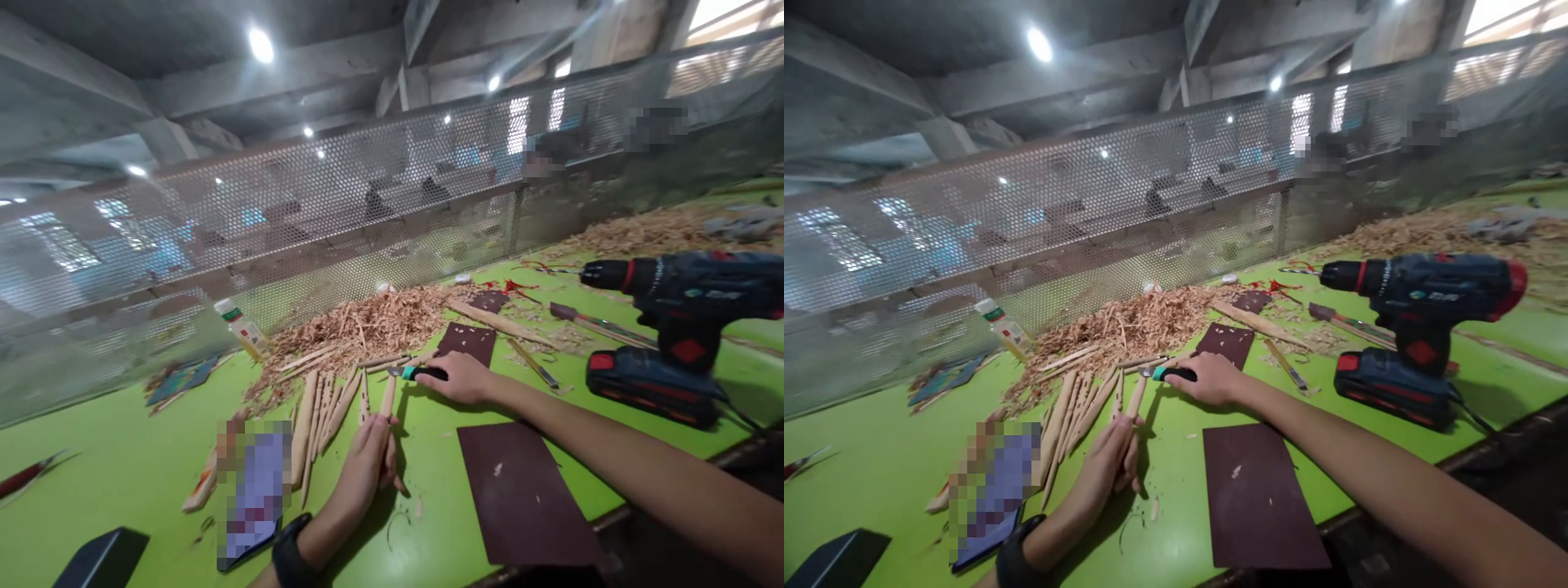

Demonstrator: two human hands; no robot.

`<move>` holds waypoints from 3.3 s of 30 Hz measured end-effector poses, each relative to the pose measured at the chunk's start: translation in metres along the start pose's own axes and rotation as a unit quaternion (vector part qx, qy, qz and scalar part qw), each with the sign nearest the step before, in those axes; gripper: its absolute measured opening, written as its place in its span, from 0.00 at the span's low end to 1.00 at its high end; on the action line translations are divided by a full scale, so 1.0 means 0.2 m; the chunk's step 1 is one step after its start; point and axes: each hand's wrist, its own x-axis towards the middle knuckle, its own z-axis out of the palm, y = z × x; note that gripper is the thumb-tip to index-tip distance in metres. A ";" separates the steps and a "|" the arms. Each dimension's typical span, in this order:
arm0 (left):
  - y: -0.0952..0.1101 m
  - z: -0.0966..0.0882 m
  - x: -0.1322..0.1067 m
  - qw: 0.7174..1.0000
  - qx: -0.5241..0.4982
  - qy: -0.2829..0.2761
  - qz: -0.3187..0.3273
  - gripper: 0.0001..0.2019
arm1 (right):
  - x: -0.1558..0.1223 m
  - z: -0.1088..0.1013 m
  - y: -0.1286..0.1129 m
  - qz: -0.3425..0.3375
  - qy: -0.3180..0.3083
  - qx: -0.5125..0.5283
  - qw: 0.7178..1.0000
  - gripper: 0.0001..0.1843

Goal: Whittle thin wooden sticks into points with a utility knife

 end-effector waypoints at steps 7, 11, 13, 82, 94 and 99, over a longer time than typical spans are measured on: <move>0.05 0.01 -0.01 1.000 -0.007 0.003 -0.020 0.27 | -0.02 -0.01 -0.05 -0.022 -0.013 -0.022 0.999 0.35; 0.04 0.00 0.00 0.999 -0.044 0.017 -0.026 0.27 | -0.01 0.00 -0.06 0.025 0.010 -0.022 0.999 0.35; 0.03 0.00 0.01 0.999 -0.040 0.021 -0.024 0.26 | 0.00 0.01 -0.03 0.060 0.010 -0.020 0.998 0.35; 0.02 0.00 0.00 0.999 -0.008 0.017 -0.038 0.28 | -0.01 -0.05 -0.03 -0.031 -0.011 -0.011 0.999 0.34; 0.02 0.00 0.00 0.997 -0.063 0.012 -0.043 0.28 | -0.05 -0.01 -0.12 -0.101 -0.076 0.013 0.992 0.28; 0.01 -0.01 0.00 0.997 -0.064 0.024 -0.040 0.29 | -0.05 0.01 -0.11 -0.112 -0.082 0.012 0.990 0.30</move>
